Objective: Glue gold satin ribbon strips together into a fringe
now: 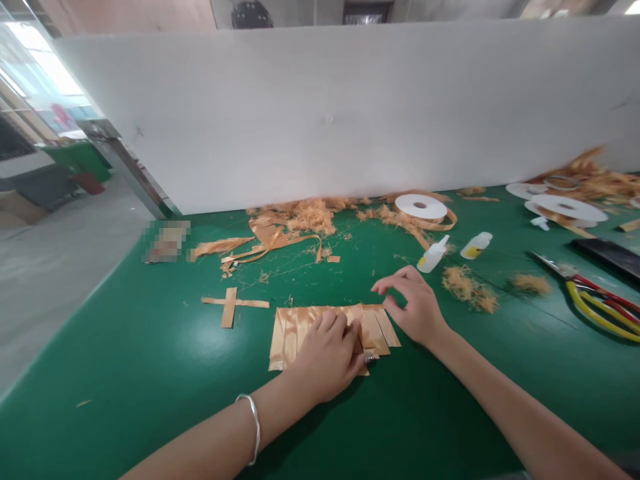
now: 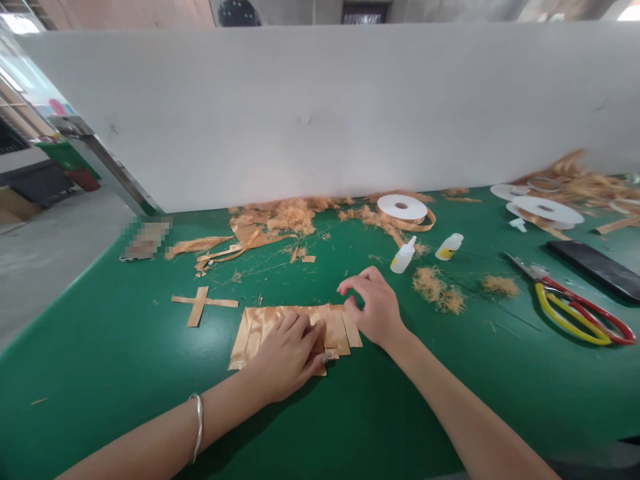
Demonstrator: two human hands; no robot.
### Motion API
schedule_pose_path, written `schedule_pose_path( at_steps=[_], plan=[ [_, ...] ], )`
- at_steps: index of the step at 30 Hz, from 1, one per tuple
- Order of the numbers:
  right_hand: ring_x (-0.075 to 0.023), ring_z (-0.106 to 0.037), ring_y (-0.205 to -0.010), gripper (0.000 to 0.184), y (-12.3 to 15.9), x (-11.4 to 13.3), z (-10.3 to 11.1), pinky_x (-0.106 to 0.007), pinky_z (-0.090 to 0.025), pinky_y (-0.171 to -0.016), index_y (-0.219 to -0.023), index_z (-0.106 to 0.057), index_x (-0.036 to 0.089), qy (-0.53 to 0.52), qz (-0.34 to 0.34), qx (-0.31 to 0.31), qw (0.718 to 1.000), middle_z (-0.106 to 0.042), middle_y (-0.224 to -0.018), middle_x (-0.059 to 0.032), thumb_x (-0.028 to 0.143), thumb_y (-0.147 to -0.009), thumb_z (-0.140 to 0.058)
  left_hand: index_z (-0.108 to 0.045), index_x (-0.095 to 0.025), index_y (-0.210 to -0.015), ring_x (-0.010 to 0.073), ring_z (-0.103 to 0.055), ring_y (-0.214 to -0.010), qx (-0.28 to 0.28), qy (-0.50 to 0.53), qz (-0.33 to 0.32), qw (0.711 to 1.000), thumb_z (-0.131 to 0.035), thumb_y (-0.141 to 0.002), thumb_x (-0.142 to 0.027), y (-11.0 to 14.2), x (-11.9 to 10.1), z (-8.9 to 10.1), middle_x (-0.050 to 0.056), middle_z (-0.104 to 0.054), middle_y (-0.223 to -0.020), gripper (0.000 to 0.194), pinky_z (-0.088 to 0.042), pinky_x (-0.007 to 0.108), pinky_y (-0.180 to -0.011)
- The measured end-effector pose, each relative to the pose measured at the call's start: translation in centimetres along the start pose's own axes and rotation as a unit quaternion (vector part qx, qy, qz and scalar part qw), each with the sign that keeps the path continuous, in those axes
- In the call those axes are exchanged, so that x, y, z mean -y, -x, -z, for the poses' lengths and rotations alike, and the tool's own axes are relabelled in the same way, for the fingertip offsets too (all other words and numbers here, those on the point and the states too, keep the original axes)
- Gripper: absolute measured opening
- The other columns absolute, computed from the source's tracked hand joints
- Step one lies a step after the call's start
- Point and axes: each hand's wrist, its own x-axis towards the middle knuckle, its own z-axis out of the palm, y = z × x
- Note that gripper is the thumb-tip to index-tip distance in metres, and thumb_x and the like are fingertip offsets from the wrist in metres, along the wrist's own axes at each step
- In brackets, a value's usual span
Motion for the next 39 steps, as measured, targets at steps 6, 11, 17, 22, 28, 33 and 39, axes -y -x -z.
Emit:
schedule_pose_path(
  at_steps=[6,11,17,22,28,33,39],
  plan=[
    [-0.0224,-0.053,-0.088,0.025,1.0,0.9,-1.0,-0.035,-0.041,-0.068,-0.068,-0.063,0.021,0.053,0.128,0.075,0.987,-0.065,-0.076,-0.0059,0.006,-0.072,-0.044,-0.052,-0.013,-0.108,0.0256,-0.043,-0.089,-0.009,0.009,0.007,1.0,-0.038,-0.089,-0.044,0.0,-0.1,-0.1,0.01,-0.051,-0.093,0.039,-0.041,0.04,-0.079],
    [-0.0228,-0.054,-0.091,0.028,1.0,0.8,-1.0,-0.036,-0.041,-0.068,-0.071,-0.067,0.02,0.079,0.156,0.082,0.981,-0.066,-0.075,-0.0064,0.007,-0.074,-0.043,-0.051,-0.013,-0.11,0.0261,-0.043,-0.09,-0.014,0.012,0.003,1.0,-0.039,-0.089,-0.042,0.0,0.0,-0.2,0.01,-0.051,-0.095,0.038,-0.041,0.041,-0.079],
    [-0.0231,-0.054,-0.093,0.03,1.0,1.1,-1.1,-0.037,-0.042,-0.071,-0.076,-0.069,0.021,0.092,0.183,0.098,0.974,-0.067,-0.076,-0.007,0.01,-0.078,-0.042,-0.052,-0.014,-0.108,0.0256,-0.044,-0.089,-0.013,0.018,0.003,1.0,-0.038,-0.089,-0.042,0.0,0.0,-0.2,0.01,-0.051,-0.095,0.036,-0.041,0.04,-0.078],
    [-0.0231,-0.053,-0.09,0.029,1.0,1.2,-1.2,-0.036,-0.041,-0.071,-0.076,-0.069,0.019,0.106,0.209,0.093,0.968,-0.066,-0.072,-0.0063,0.01,-0.08,-0.042,-0.052,-0.013,-0.108,0.0255,-0.044,-0.09,-0.003,0.014,0.002,1.0,-0.038,-0.089,-0.041,0.0,0.0,0.0,0.01,-0.051,-0.096,0.036,-0.041,0.041,-0.08],
    [-0.0228,-0.052,-0.089,0.029,1.0,1.2,-1.1,-0.036,-0.04,-0.071,-0.074,-0.069,0.02,0.096,0.197,0.106,0.97,-0.065,-0.07,-0.0063,0.012,-0.081,-0.042,-0.052,-0.013,-0.107,0.0256,-0.044,-0.089,-0.005,0.016,0.0,1.0,-0.038,-0.089,-0.04,0.0,-0.1,0.0,0.01,-0.051,-0.095,0.035,-0.041,0.041,-0.08],
    [-0.0229,-0.052,-0.09,0.027,1.0,1.0,-1.1,-0.036,-0.04,-0.07,-0.079,-0.069,0.021,0.094,0.191,0.092,0.973,-0.068,-0.078,-0.0057,0.013,-0.081,-0.044,-0.051,-0.014,-0.108,0.0262,-0.043,-0.09,-0.014,0.02,0.001,1.0,-0.037,-0.09,-0.041,0.0,0.0,-0.1,0.01,-0.051,-0.095,0.036,-0.041,0.042,-0.078],
    [-0.0221,-0.052,-0.087,0.029,1.0,1.3,-1.3,-0.034,-0.039,-0.069,-0.079,-0.069,0.018,0.101,0.217,0.097,0.966,-0.066,-0.074,-0.0071,0.011,-0.082,-0.042,-0.052,-0.013,-0.108,0.0254,-0.044,-0.09,0.0,0.012,0.002,1.0,-0.038,-0.089,-0.041,-0.1,0.0,0.0,0.01,-0.052,-0.096,0.036,-0.041,0.041,-0.08]
  ],
)
